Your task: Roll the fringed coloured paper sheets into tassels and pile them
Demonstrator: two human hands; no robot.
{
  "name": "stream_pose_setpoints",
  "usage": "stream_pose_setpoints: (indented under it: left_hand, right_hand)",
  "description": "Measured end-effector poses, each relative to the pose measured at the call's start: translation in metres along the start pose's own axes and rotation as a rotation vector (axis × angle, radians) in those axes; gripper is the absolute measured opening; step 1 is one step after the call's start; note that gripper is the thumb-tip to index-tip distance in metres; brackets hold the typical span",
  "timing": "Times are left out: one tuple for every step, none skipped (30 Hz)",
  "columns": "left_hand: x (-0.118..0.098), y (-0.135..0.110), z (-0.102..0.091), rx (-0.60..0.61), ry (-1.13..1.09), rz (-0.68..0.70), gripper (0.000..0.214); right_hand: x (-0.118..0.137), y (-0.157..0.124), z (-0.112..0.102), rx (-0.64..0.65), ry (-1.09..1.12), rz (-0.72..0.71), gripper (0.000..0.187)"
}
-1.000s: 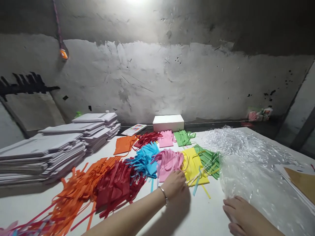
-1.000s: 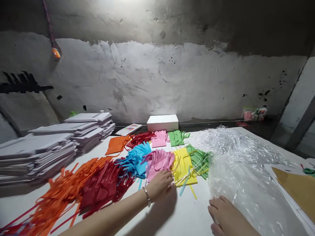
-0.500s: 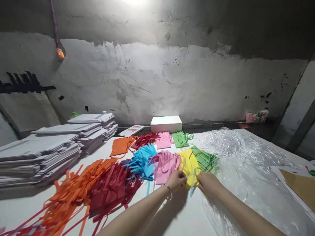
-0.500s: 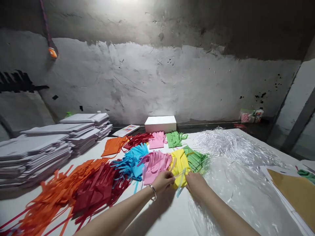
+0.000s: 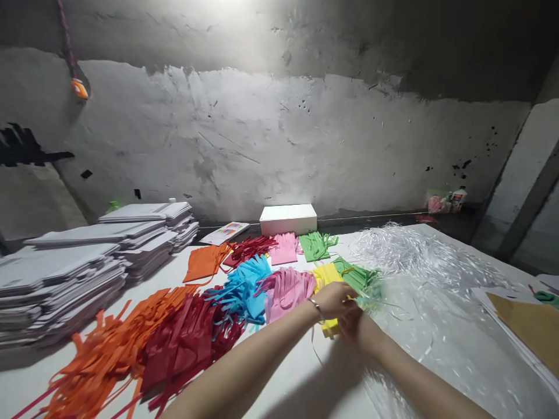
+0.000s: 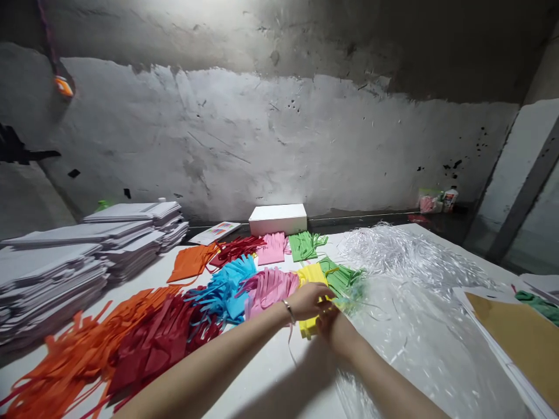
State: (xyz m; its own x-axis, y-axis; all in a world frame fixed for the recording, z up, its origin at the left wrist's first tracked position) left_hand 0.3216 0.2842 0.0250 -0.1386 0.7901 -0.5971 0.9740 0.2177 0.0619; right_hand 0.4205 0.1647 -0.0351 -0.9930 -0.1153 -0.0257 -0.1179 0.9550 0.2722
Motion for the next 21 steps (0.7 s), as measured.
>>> stream_pose_setpoints:
  left_hand:
    - [0.013,-0.009,-0.005,0.014,0.012,-0.004,0.033]
    - [0.026,-0.019,-0.01,0.034,0.018,-0.005,0.039]
    - [0.039,-0.028,-0.012,0.053,0.022,-0.006,0.047]
    - [0.049,-0.035,-0.012,0.064,0.022,-0.009,0.051]
    - [0.058,-0.04,-0.011,0.064,0.018,-0.02,0.049]
    - [0.065,-0.043,-0.007,0.05,0.011,-0.04,0.041]
    - [0.071,-0.044,-0.003,0.023,0.0,-0.072,0.028]
    - [0.075,-0.043,0.003,-0.012,-0.016,-0.113,0.018]
    - [0.079,-0.041,0.008,-0.049,-0.039,-0.162,0.018]
    - [0.082,-0.038,0.012,-0.081,-0.068,-0.212,0.023]
    - [0.085,-0.034,0.016,-0.109,-0.103,-0.258,0.027]
    - [0.087,-0.031,0.019,-0.129,-0.144,-0.295,0.029]
    - [0.09,-0.028,0.02,-0.143,-0.19,-0.323,0.031]
    - [0.092,-0.025,0.021,-0.152,-0.24,-0.342,0.031]
    - [0.094,-0.022,0.021,-0.157,-0.292,-0.353,0.032]
    - [0.096,-0.02,0.021,-0.159,-0.342,-0.36,0.033]
    - [0.097,-0.018,0.02,-0.157,-0.389,-0.364,0.034]
    - [0.099,-0.017,0.019,-0.154,-0.431,-0.368,0.036]
    - [0.1,-0.017,0.019,-0.152,-0.468,-0.372,0.039]
    - [0.102,-0.017,0.018,-0.151,-0.501,-0.377,0.043]
    - [0.102,-0.018,0.018,-0.153,-0.532,-0.381,0.05]
  right_hand:
    - [-0.001,0.0,0.001,-0.018,0.005,-0.01,0.034]
    - [-0.002,0.001,0.002,-0.036,0.013,-0.019,0.031]
    - [-0.004,0.003,0.004,-0.054,0.022,-0.029,0.026]
    - [-0.005,0.005,0.005,-0.07,0.031,-0.039,0.019]
    - [-0.006,0.007,0.006,-0.083,0.04,-0.046,0.012]
    - [-0.006,0.008,0.007,-0.096,0.048,-0.05,0.013]
    - [-0.007,0.009,0.007,-0.11,0.054,-0.048,0.018]
    - [-0.007,0.009,0.006,-0.129,0.057,-0.037,0.022]
    - [-0.006,0.009,0.005,-0.153,0.055,-0.018,0.024]
    - [-0.004,0.008,0.003,-0.182,0.05,0.006,0.025]
    - [-0.001,0.008,0.001,-0.209,0.044,0.029,0.025]
    - [0.003,0.007,-0.001,-0.227,0.042,0.044,0.025]
    - [0.007,0.007,-0.002,-0.233,0.044,0.051,0.024]
    - [0.013,0.008,-0.002,-0.229,0.052,0.051,0.024]
    - [0.018,0.01,-0.001,-0.218,0.065,0.052,0.023]
    - [0.022,0.013,0.0,-0.209,0.08,0.061,0.022]
    - [0.026,0.017,0.002,-0.206,0.097,0.08,0.021]
    - [0.029,0.021,0.004,-0.21,0.115,0.111,0.019]
    - [0.032,0.026,0.005,-0.22,0.135,0.148,0.017]
    - [0.033,0.031,0.006,-0.232,0.158,0.188,0.015]
    - [0.034,0.035,0.007,-0.246,0.183,0.227,0.013]
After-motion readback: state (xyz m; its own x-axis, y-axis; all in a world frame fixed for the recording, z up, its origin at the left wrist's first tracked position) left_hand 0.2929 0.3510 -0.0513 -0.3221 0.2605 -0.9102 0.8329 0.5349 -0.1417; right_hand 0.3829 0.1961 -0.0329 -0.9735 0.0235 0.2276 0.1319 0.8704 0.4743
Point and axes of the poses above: each hand's wrist, its own y-axis towards the middle knuckle, its own z-axis out of the palm, x = y × z, the point moved 1 cm from there along y, towards the middle knuckle, and after that the axes turned 10 degrees about -z, right-handed, at the moved point
